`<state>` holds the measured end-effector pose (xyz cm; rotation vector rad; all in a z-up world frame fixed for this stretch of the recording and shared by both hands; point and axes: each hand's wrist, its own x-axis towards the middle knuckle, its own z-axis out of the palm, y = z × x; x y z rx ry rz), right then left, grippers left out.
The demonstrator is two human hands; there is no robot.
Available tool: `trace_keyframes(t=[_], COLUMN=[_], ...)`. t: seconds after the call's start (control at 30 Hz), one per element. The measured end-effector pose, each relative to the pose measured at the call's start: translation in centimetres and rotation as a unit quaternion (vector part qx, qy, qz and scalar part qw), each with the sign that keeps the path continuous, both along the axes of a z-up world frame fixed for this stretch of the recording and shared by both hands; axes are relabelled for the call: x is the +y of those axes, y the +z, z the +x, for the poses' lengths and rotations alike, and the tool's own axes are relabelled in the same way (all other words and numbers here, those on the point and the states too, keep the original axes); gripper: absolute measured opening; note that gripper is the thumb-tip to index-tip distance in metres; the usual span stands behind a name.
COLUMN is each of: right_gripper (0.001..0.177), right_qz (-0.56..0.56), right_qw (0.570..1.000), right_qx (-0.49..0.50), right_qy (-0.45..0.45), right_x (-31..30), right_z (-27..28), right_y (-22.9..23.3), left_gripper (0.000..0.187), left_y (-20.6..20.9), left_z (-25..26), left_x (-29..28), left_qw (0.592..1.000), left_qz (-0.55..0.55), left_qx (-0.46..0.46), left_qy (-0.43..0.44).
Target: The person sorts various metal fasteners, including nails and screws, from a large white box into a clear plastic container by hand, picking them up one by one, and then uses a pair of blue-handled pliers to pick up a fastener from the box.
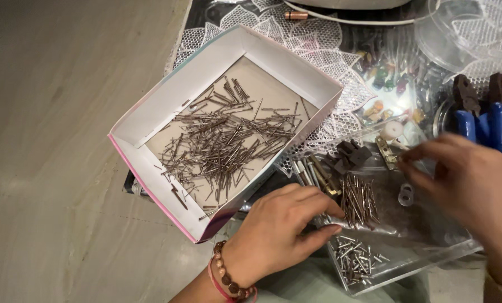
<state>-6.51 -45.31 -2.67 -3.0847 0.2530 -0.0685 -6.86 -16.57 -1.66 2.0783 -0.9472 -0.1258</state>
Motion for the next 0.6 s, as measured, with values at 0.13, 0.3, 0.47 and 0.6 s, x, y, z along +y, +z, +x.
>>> trace_keyframes(t=[0.13, 0.3, 0.47, 0.6], right_gripper=[0.019, 0.033, 0.03, 0.037], right_qz=[0.311, 0.277, 0.309, 0.191], right_qw=[0.927, 0.874, 0.898, 0.935], right_qx=[0.12, 0.347, 0.257, 0.278], right_qy=[0.169, 0.196, 0.18, 0.111], right_x=[-1.0, -0.3, -1.4, -0.4], right_z=[-3.9, -5.7, -5.3, -3.7], right_y=[-1.8, -2.2, -1.7, -0.9], left_gripper=[0.018, 0.017, 0.016, 0.015], left_y=[-0.2, -0.6, -0.9, -0.8], left_z=[0.4, 0.6, 0.3, -0.3], left_x=[-0.1, -0.2, -0.2, 0.2], left_qw=[1.0, 0.999, 0.999, 0.999], left_qz=[0.003, -0.012, -0.017, -0.034], left_qx=[-0.01, -0.031, -0.03, -0.035], left_qy=[-0.001, -0.009, -0.005, -0.01])
